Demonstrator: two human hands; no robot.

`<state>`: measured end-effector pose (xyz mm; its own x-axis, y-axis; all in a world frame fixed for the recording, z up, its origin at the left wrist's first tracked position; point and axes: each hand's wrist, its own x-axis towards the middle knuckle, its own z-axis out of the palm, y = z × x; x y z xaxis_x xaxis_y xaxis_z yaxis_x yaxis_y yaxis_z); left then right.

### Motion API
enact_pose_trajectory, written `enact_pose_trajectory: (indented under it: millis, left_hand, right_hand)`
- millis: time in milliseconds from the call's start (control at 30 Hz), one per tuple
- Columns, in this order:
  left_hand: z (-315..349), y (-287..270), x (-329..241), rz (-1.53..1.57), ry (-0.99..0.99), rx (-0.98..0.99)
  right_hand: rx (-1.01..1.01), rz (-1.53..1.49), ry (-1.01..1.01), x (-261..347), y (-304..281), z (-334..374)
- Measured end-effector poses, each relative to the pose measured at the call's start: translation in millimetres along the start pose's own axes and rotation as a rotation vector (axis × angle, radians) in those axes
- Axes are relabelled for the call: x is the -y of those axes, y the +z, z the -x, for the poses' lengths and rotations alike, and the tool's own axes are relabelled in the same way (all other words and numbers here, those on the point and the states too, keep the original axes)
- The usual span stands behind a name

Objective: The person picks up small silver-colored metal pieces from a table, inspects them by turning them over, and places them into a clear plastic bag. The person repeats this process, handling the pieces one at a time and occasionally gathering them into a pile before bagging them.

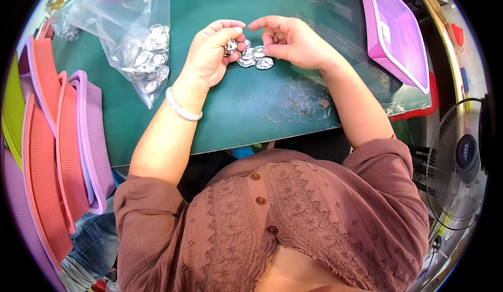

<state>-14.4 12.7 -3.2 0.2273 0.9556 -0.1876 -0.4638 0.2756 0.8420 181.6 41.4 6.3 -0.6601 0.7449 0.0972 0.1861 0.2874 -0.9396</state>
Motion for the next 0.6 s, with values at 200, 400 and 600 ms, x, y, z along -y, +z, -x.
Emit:
enact_pose_trajectory:
  millis: [200, 400, 600]
  left_hand:
    - [6.0, 9.9, -1.3, -0.161, -0.064, 0.011]
    - [11.3, 14.8, -3.8, -0.192, -0.074, 0.077]
    - [11.2, 15.0, -3.5, -0.139, -0.076, 0.059]
  right_hand:
    - [-0.096, -0.376, 0.113, 12.4, -3.6, 0.4]
    - [-0.109, -0.545, 0.119, 12.6, -4.6, 1.5]
    - [-0.105, -0.651, 0.096, 10.5, -7.5, 1.4]
